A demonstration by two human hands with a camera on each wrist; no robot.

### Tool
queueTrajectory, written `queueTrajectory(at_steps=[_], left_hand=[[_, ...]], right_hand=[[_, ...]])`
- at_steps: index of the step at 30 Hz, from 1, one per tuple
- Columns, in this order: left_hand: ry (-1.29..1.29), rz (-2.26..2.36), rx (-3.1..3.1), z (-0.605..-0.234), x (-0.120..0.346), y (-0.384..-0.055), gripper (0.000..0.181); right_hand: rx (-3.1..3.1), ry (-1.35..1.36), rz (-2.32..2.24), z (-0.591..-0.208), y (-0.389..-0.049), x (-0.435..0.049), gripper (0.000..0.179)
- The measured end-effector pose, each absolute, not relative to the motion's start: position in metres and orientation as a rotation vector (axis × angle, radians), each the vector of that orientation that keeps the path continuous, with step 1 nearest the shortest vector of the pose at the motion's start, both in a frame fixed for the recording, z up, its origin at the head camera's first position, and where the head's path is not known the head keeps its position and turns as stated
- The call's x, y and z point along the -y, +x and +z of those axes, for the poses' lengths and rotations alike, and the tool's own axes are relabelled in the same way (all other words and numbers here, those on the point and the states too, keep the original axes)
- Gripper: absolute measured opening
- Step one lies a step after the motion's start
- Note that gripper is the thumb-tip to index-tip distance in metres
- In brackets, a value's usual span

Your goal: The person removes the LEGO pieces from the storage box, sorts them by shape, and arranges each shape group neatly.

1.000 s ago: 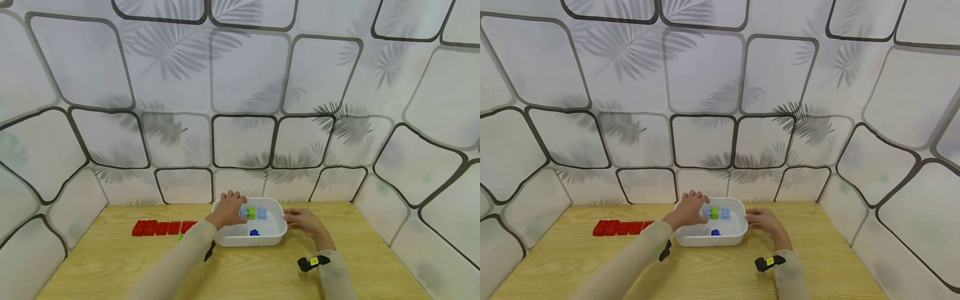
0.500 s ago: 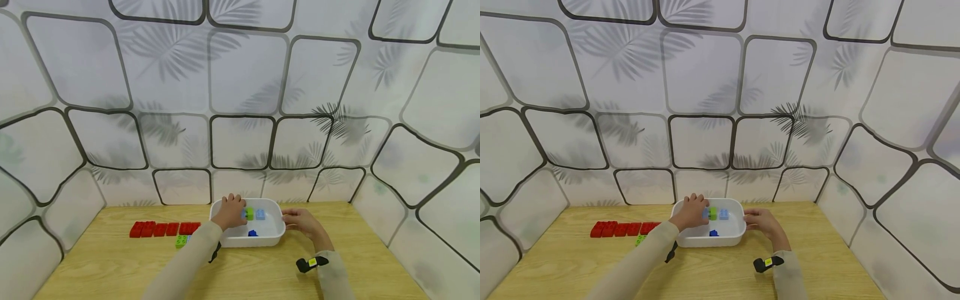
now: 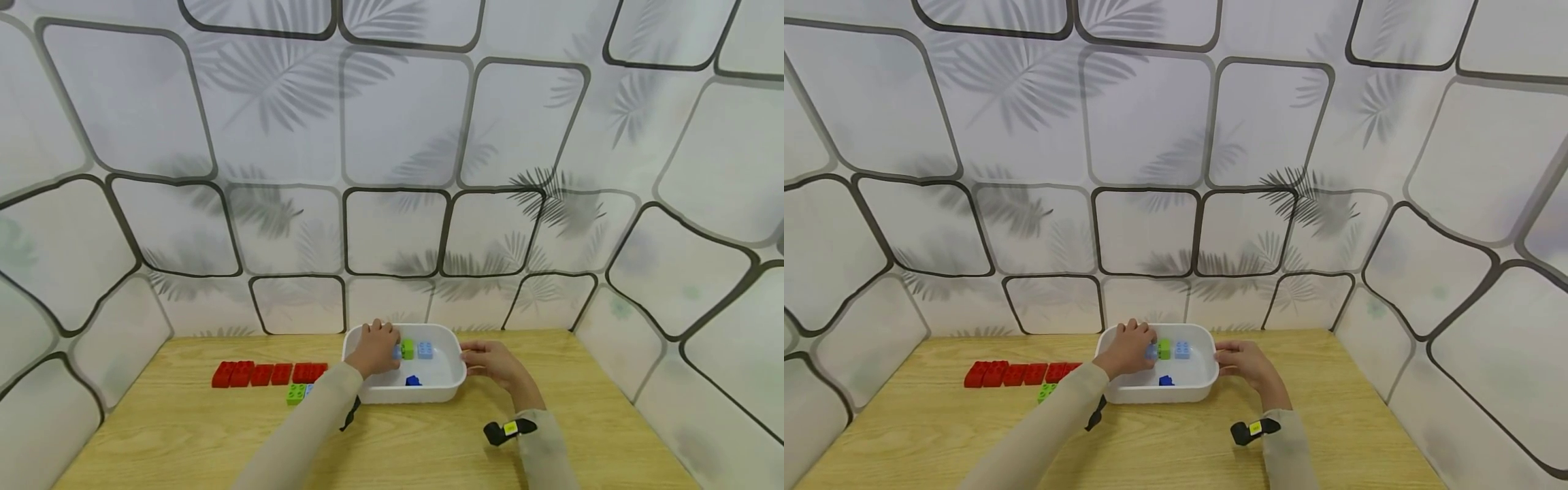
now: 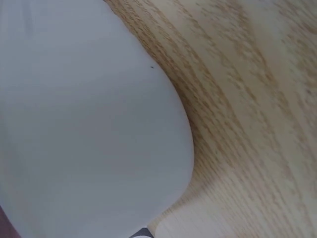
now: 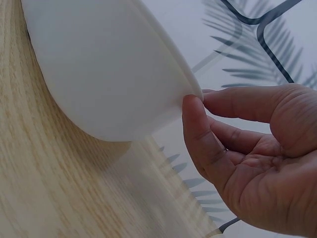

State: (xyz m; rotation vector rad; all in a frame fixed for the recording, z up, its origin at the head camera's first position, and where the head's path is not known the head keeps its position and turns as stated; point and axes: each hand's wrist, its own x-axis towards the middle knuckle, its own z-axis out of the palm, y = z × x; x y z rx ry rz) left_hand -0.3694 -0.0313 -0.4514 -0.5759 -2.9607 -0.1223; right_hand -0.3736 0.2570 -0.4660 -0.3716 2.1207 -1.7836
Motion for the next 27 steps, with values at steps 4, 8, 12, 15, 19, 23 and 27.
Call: queueTrajectory(at_steps=[4,8,12,15,19,23,27], left_hand=[[-0.578,-0.103,2.959,-0.456,0.032,-0.373,0.038],[-0.597,-0.066,2.964,-0.458,0.031,-0.375,0.038],[-0.613,-0.023,2.965,-0.458,0.03,-0.374,0.039],[-0.614,0.003,2.962,-0.458,0.031,-0.374,0.042],[-0.624,-0.005,2.957,-0.458,0.034,-0.372,0.042],[-0.639,-0.07,2.954,-0.457,0.037,-0.371,0.039],[-0.656,-0.17,2.945,-0.455,0.041,-0.369,0.038]], right_hand=[[-2.147,-0.352,-1.771,-0.466,-0.375,-0.258,0.047],[-2.154,-0.351,-1.766,-0.465,-0.374,-0.257,0.047],[-2.15,-0.347,-1.771,-0.466,-0.374,-0.258,0.047],[-2.142,-0.347,-1.78,-0.466,-0.374,-0.257,0.047],[-2.13,-0.365,-1.783,-0.466,-0.374,-0.257,0.047],[-2.129,-0.372,-1.779,-0.465,-0.373,-0.257,0.047],[-2.131,-0.373,-1.779,-0.464,-0.372,-0.257,0.047]])
